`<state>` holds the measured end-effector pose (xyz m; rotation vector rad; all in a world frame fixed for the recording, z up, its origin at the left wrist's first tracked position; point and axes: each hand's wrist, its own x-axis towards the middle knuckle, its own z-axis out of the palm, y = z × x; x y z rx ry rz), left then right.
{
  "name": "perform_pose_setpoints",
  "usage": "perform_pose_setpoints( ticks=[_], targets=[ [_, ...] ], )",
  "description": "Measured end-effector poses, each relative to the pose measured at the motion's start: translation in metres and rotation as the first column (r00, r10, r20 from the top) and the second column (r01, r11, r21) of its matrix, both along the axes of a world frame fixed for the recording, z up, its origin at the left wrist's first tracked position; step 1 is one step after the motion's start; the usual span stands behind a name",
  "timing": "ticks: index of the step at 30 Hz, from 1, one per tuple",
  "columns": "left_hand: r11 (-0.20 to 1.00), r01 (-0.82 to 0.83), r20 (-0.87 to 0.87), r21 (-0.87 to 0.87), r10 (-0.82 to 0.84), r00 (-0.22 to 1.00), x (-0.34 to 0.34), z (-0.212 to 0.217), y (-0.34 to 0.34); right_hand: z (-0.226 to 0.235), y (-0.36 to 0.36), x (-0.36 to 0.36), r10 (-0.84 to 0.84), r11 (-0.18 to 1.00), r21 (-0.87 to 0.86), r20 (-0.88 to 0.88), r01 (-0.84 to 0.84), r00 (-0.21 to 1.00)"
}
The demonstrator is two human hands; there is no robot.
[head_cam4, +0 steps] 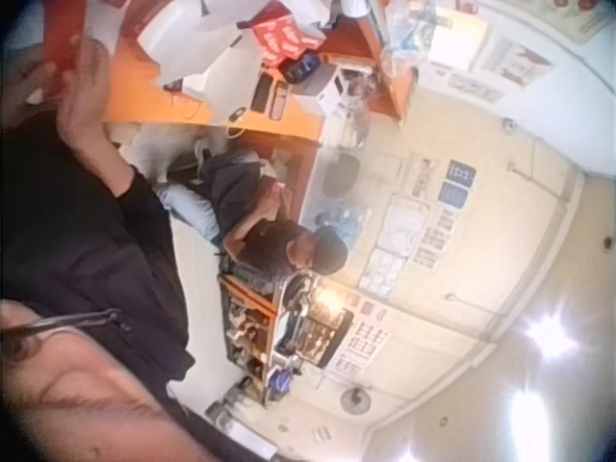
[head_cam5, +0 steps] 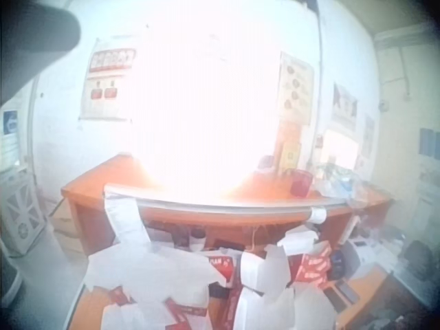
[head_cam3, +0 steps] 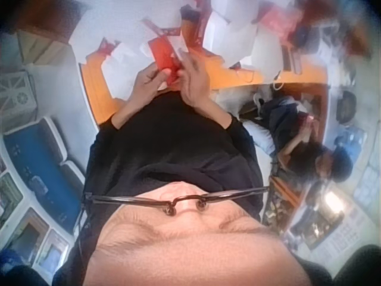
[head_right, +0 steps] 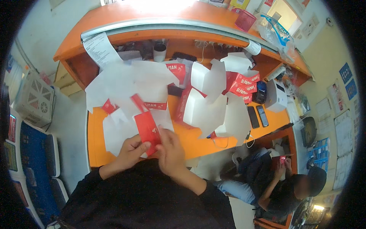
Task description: The person assembles flat-packed cardboard boxes by folding the flaps and tucking the tabs into slots to form rectangular containers. They handle multiple boxes one by one on a cluttered orange counter, occasionally interacting with a coworker who is also assembling boxes.
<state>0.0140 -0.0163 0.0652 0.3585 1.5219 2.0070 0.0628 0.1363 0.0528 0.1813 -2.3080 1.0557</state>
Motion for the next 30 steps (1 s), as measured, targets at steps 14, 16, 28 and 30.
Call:
perform_pose_setpoints(
  ticks=[14,16,28,30],
  targets=[
    [0.812,0.407,-0.21,-0.417,-0.522,0.827,-0.005,-0.038,-0.018,-0.006,0.047,0.003,0.209,0.978,-0.041,0.264,-0.206,0.942],
    [0.788,0.42,-0.235,-0.451,-0.558,0.796,-0.006,-0.041,-0.018,-0.003,0.049,0.004,0.287,0.954,0.001,0.294,-0.301,0.912],
    [0.717,0.236,-0.347,-0.656,-0.564,0.749,-0.002,-0.031,-0.004,-0.043,0.008,0.021,0.17,0.727,-0.675,0.358,0.129,0.918],
    [0.667,0.297,-0.354,-0.683,-0.658,0.664,-0.003,-0.03,-0.003,-0.049,0.003,0.02,0.254,0.659,-0.732,0.429,0.17,0.867]
  ],
)
